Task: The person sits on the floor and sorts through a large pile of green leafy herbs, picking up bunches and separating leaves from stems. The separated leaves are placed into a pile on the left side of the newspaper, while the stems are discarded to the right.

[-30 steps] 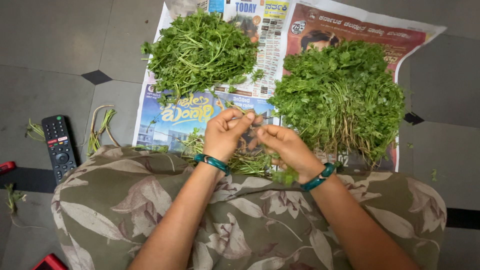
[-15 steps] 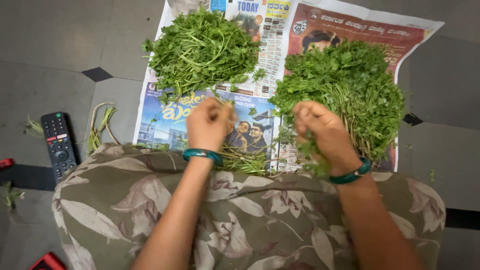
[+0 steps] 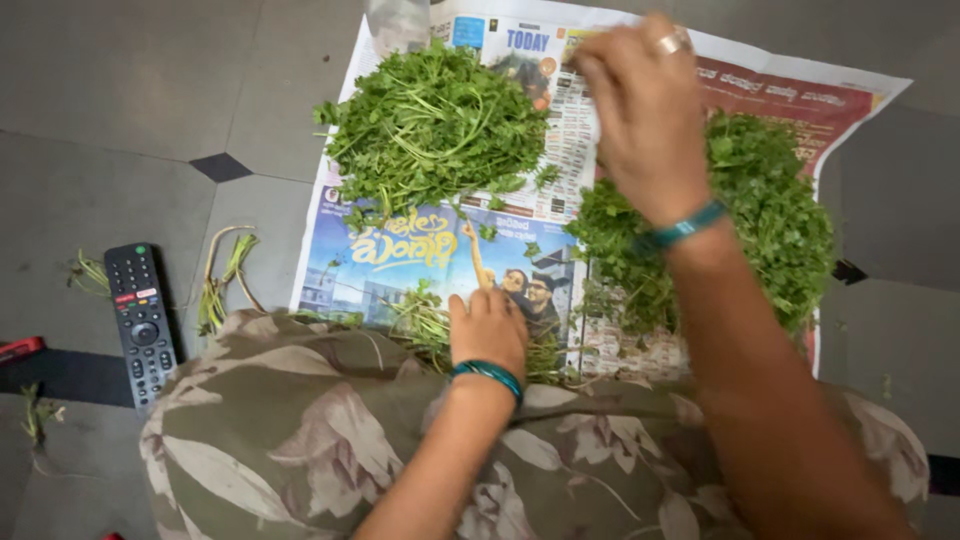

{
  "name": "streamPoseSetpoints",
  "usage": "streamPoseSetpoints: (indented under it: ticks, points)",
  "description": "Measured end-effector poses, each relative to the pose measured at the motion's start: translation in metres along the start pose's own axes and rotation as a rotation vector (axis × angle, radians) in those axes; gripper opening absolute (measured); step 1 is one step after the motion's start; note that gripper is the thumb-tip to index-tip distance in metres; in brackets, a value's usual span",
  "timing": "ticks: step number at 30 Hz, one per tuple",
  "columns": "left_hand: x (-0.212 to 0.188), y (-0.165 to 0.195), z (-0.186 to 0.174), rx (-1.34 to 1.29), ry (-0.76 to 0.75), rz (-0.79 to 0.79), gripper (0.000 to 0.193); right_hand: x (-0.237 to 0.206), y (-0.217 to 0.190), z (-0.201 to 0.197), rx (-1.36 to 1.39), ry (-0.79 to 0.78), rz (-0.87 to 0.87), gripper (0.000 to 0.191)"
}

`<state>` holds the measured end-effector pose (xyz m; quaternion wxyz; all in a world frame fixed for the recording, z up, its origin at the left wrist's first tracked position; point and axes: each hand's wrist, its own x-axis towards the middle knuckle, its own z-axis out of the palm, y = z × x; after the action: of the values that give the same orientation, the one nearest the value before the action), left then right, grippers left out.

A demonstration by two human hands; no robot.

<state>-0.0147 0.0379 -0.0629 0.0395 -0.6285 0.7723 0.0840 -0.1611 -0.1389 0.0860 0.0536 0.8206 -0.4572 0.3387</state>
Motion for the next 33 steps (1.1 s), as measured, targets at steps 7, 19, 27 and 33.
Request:
streamPoseSetpoints:
  ticks: [7,19,27,33]
  points:
    - [-0.002,0.004,-0.005,-0.007,-0.155,0.063,0.037,0.013,-0.074,0.111,-0.220,-0.466,-0.107,0.074]
    - [-0.002,0.002,-0.018,-0.094,-0.117,0.102,0.032,-0.041,-0.026,0.019,0.072,-0.533,0.144,0.032]
    - [-0.002,0.000,-0.039,-0.181,0.170,0.158,0.029,-0.216,0.099,-0.112,-0.206,-0.518,0.890,0.032]
    - [0.006,0.001,-0.054,-0.283,0.140,0.206,0.031,-0.252,0.124,-0.109,0.153,-0.302,0.996,0.023]
